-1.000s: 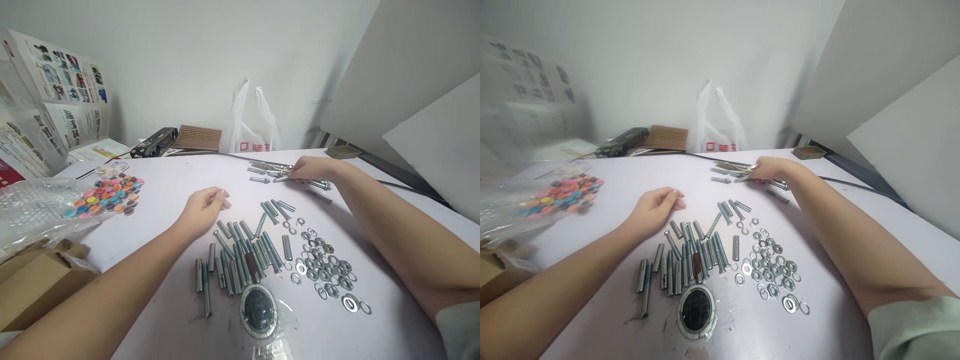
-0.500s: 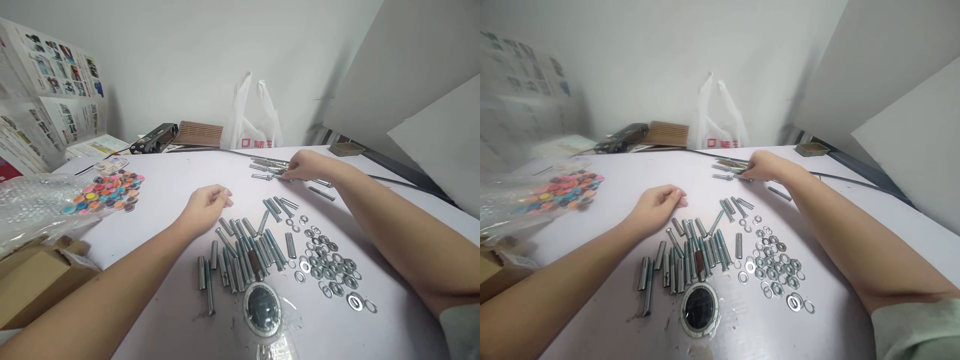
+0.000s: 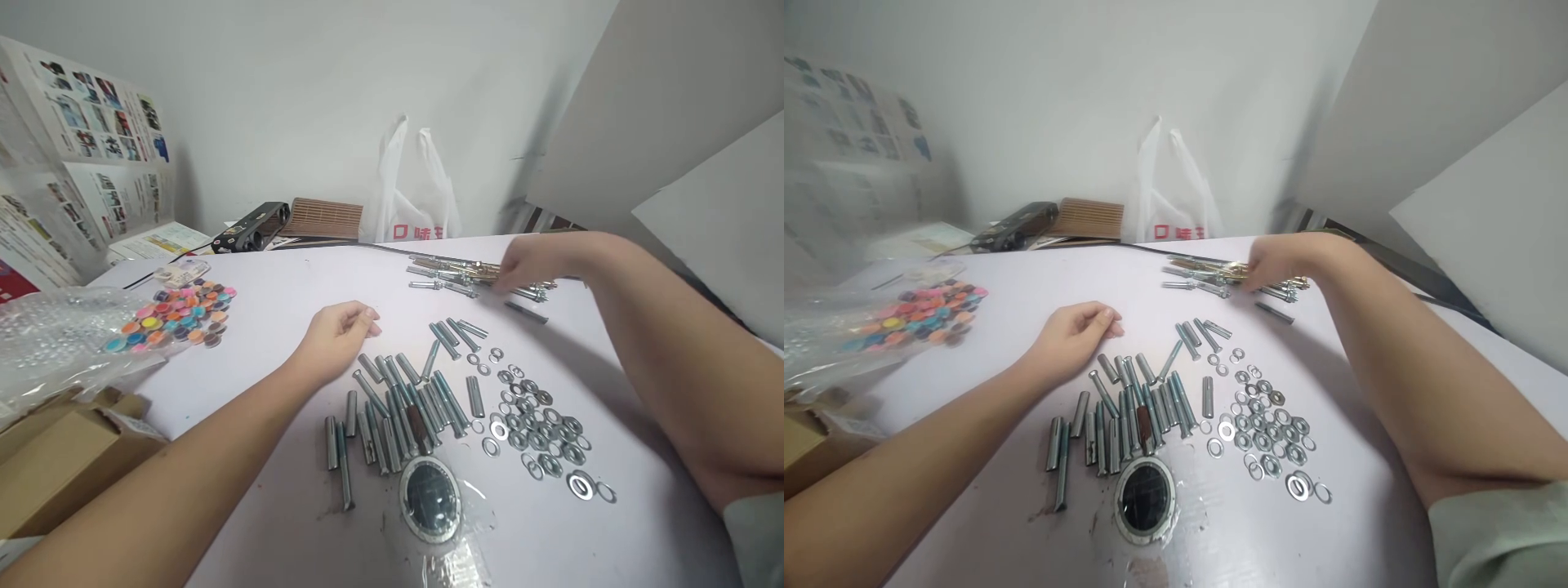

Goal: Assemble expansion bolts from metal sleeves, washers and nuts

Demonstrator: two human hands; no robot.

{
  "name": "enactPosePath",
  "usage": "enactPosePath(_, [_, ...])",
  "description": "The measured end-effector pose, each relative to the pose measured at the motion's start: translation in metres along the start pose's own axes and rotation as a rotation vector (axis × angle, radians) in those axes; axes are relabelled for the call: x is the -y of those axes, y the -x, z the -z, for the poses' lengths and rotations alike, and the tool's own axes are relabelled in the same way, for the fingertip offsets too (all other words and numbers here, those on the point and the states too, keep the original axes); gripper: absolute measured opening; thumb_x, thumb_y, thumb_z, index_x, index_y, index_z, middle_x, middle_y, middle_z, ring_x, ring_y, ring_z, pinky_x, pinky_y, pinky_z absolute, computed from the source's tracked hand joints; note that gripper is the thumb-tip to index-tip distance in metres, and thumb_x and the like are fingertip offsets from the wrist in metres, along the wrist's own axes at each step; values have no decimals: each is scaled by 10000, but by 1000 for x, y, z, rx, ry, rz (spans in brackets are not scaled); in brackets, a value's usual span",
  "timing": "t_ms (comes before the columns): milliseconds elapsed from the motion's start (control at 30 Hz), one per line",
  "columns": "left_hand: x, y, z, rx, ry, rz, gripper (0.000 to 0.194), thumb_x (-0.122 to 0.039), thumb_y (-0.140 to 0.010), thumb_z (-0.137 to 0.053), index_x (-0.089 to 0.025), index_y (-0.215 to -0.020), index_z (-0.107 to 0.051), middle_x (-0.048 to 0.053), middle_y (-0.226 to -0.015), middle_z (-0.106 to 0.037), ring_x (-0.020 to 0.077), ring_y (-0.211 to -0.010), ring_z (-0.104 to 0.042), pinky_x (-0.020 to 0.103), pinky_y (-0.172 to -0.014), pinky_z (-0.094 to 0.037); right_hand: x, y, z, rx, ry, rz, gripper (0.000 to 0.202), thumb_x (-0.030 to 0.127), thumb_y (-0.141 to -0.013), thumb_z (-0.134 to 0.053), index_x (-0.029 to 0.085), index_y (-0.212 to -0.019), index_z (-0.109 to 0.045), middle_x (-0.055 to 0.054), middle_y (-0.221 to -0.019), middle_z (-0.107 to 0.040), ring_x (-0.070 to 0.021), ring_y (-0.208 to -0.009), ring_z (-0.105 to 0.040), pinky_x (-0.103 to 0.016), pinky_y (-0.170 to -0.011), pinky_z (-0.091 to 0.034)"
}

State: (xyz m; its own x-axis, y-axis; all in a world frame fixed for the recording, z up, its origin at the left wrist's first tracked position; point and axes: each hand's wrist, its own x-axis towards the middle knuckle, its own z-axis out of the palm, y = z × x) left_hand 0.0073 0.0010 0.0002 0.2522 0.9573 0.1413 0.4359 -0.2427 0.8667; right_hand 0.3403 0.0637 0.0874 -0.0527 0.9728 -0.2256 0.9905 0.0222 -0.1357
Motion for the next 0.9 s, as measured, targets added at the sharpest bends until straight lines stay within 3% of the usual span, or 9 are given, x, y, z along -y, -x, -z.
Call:
enactPosePath(67, [0,0,0,-1,-6,-4,286,-415,-905,-524,-180,-911,-687,68,-867,-751,209,-863,-688,333,-850,-524,-11,0,-1,298,133,-112,264,350,-673,-760,180,-540,-609,-44,-611,-546,-141,-533,-448,-351,-568,-356])
enactPosePath(133, [-1,0,0,2,-15,-6,286,-417,-901,-527,-182,-908,-689,66,-871,-752,208,-862,-687,330,-846,-523,-17,-3,-9,444,157,-137,291,339,-671,-756,184,-505,-574,-38,-604,-535,-128,-519,-419,-350,-562,-345])
enactPosePath(367, [-1,0,0,3,-17,-7,260,-397,-889,-540,-186,-894,-692,59,-863,-753,205,-860,-686,323,-841,-522,-22,-12,-20,436,145,-150,332,324,-718,-694,187,-490,-495,-18,-541,-456,-110,-498,-364,-377,-550,-270])
enactPosePath(600, [1,0,-1,9,-10,-11,236,-369,-887,-546,-183,-887,-691,58,-857,-748,201,-860,-684,328,-840,-519,-26,-19,-22,456,193,-156,281,328,-665,-736,174,-514,-557,-52,-595,-539,-134,-508,-409,-361,-533,-285])
enactPosePath(700, [0,1,-2,14,15,-24,228,-361,-882,-553,-176,-889,-685,66,-859,-745,203,-858,-685,334,-840,-518,-9,-7,-14,435,119,0,320,385,-663,-762,185,-517,-560,-19,-546,-489,-128,-492,-380,-334,-513,-290])
enactPosePath(800, [-4,5,-2,44,-8,-86,214,-348,-859,-590,-169,-927,-684,71,-904,-735,198,-862,-673,330,-831,-513,30,22,-6,351,-115,357,268,394,-754,-692,191,-616,-585,14,-565,-473,-107,-513,-387,-299,-523,-308])
enactPosePath(900, [-9,12,-2,106,-90,-220,261,-352,-824,-640,-178,-1011,-691,67,-995,-716,199,-906,-639,333,-847,-499,76,52,-14,246,-310,649,194,272,-811,-589,193,-643,-533,34,-581,-504,-92,-538,-412,-271,-537,-327])
